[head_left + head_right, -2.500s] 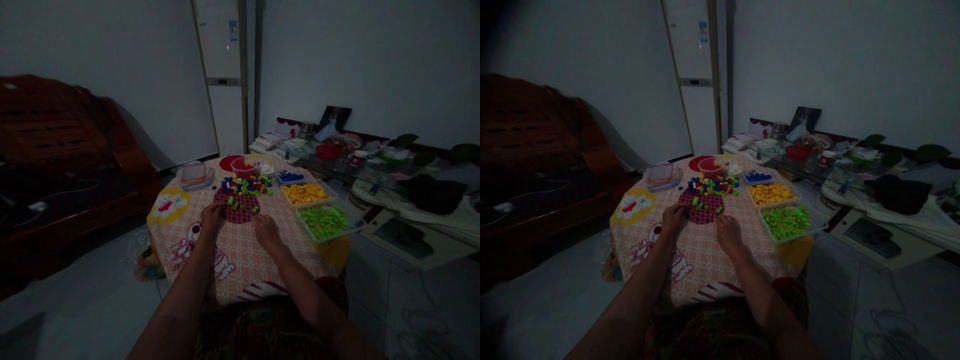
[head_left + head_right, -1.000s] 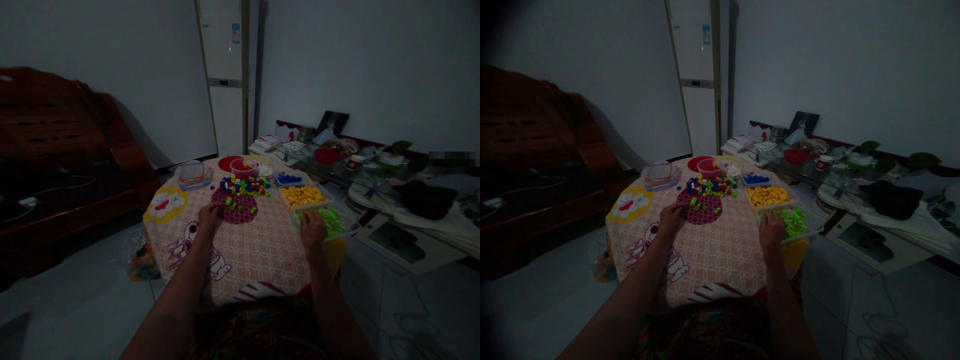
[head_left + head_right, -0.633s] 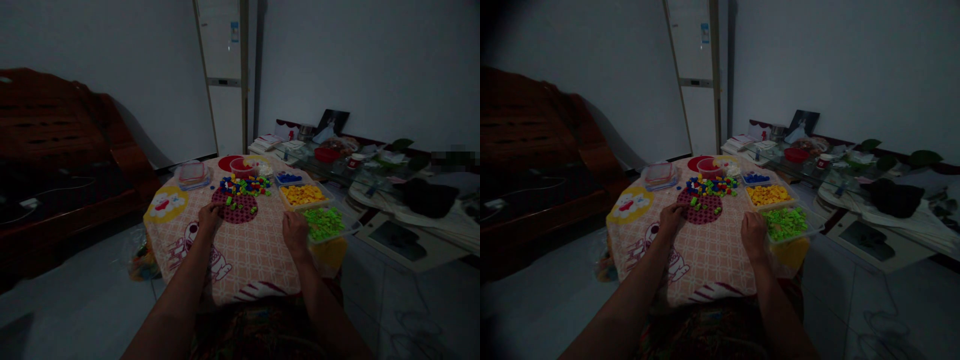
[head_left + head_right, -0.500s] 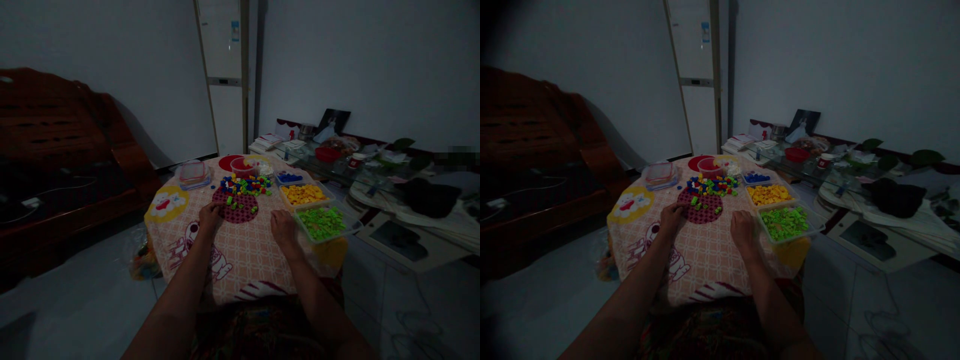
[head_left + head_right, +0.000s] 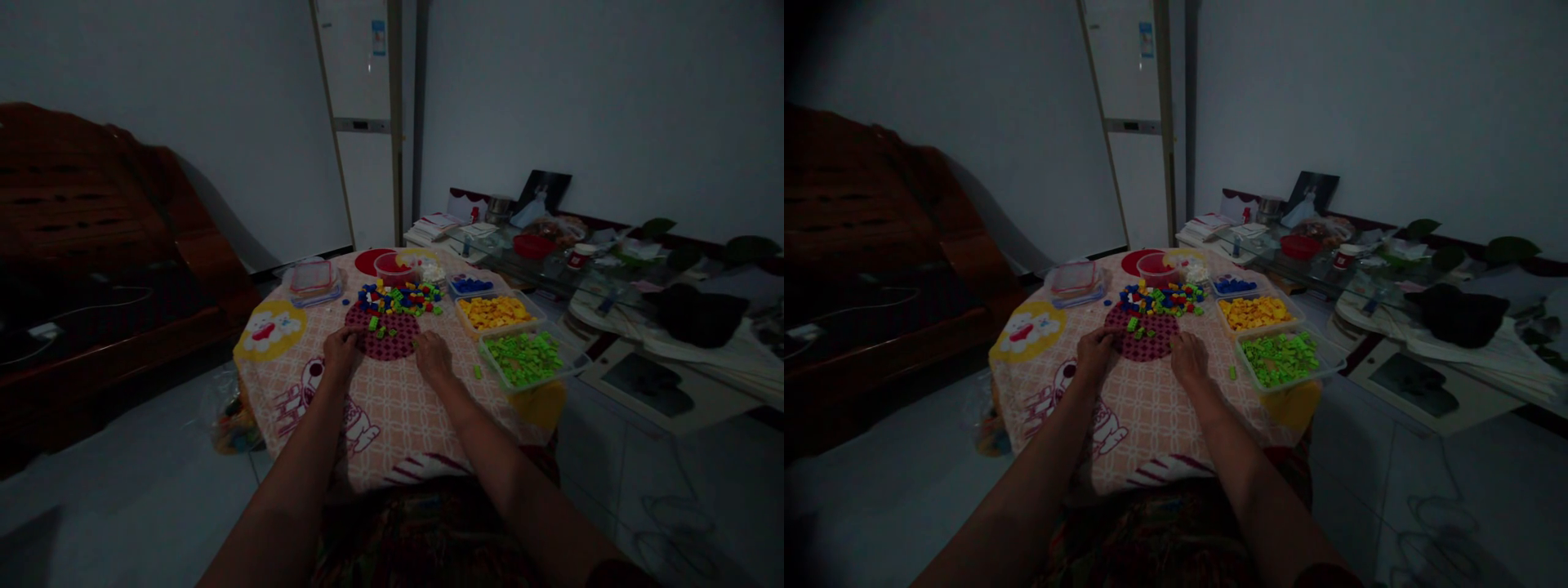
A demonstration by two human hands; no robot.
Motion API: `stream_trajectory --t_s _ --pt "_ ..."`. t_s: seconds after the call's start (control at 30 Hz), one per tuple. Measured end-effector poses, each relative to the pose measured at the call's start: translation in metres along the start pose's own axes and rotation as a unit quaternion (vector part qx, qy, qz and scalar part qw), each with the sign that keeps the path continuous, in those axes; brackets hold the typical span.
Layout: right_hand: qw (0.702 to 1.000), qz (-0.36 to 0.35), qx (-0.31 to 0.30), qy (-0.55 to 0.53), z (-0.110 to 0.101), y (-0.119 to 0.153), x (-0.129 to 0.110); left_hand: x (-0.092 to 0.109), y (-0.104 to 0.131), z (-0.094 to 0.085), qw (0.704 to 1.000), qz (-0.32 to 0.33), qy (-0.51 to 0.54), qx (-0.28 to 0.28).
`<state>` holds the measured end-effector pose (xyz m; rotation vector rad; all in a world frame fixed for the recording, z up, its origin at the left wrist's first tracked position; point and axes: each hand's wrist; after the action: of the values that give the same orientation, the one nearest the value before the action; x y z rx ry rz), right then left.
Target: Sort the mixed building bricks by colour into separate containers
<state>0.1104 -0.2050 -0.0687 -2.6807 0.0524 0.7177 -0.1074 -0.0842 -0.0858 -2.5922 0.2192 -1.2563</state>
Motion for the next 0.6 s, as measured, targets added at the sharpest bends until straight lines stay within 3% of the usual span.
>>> stream_trajectory --t_s 0.6 --pt "0.993 -0.007 0.086 -0.077 -0.007 0.017 0.005 0.003 0.002 -0.003 1.000 0.001 0.013 0.007"
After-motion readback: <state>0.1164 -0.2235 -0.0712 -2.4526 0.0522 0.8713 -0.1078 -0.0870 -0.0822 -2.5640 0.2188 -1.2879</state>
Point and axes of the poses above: each hand's wrist, its own y-axis away from the middle knuckle, its own z-axis out of the palm, x = y × z, and after that the axes turned 14 degrees about -y, right-handed
